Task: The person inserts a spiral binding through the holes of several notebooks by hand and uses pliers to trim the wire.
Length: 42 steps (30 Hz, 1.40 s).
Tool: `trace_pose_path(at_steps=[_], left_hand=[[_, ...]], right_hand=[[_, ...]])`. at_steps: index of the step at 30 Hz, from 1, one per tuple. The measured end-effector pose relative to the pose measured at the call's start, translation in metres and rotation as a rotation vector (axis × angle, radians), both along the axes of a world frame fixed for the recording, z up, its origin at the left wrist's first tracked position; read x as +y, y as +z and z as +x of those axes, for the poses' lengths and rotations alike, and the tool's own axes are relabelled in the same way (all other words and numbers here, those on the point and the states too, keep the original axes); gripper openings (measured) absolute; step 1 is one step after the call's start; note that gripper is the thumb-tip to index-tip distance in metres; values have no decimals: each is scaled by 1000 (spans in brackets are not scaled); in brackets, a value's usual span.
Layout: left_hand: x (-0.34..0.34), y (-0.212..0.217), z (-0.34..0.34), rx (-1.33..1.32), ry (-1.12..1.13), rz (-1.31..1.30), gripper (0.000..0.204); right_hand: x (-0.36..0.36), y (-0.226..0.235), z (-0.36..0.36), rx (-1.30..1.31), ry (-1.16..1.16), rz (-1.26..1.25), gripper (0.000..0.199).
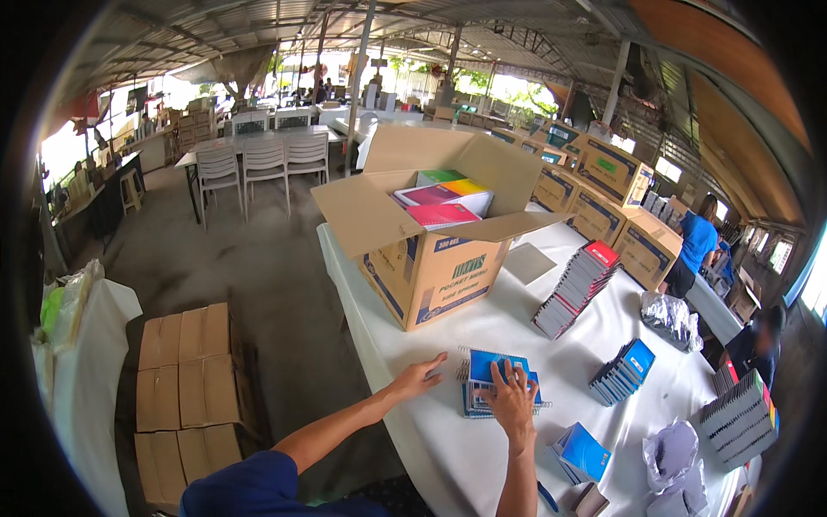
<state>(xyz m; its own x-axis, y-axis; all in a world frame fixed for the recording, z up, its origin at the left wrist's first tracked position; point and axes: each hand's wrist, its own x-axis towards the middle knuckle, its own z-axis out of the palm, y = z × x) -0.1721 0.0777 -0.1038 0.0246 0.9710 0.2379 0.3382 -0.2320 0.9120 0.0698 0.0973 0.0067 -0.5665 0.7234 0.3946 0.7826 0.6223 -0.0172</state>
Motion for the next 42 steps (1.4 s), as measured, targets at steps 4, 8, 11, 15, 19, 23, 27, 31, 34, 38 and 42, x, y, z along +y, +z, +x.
trace_pose_path(at_steps=[4, 8, 11, 15, 19, 23, 27, 31, 34, 38, 42], left_hand=[[-9, 3, 22, 122, 75, 155, 60], [-11, 6, 25, 293, 164, 109, 59], [-5, 7, 14, 204, 182, 117, 58], [27, 82, 50, 356, 223, 420, 58], [77, 140, 88, 564, -31, 245, 56], [122, 142, 64, 679, -228, -333, 84], [126, 141, 115, 741, -500, -470, 81], [136, 104, 91, 736, -619, -140, 69], [141, 98, 92, 752, -670, -177, 75], [129, 94, 59, 798, -391, -230, 75], [73, 105, 85, 651, -32, 307, 71]], right_hand=[[0, -16, 12, 60, -24, -29, 65], [0, -18, 10, 88, 1, 11, 63], [-4, -17, 0, 135, 27, 52, 59], [1, -21, 15, 151, 2, 114, 55], [-9, -18, 18, 211, 56, 173, 61], [-30, -15, -3, 243, 107, 176, 78], [-12, -43, 41, 165, -45, 191, 78], [-8, -39, 14, 224, 5, 163, 64], [-7, -38, 14, 249, 3, 185, 64], [-9, -30, -11, 288, 98, 192, 64], [-26, -5, 57, 413, -294, 137, 55]])
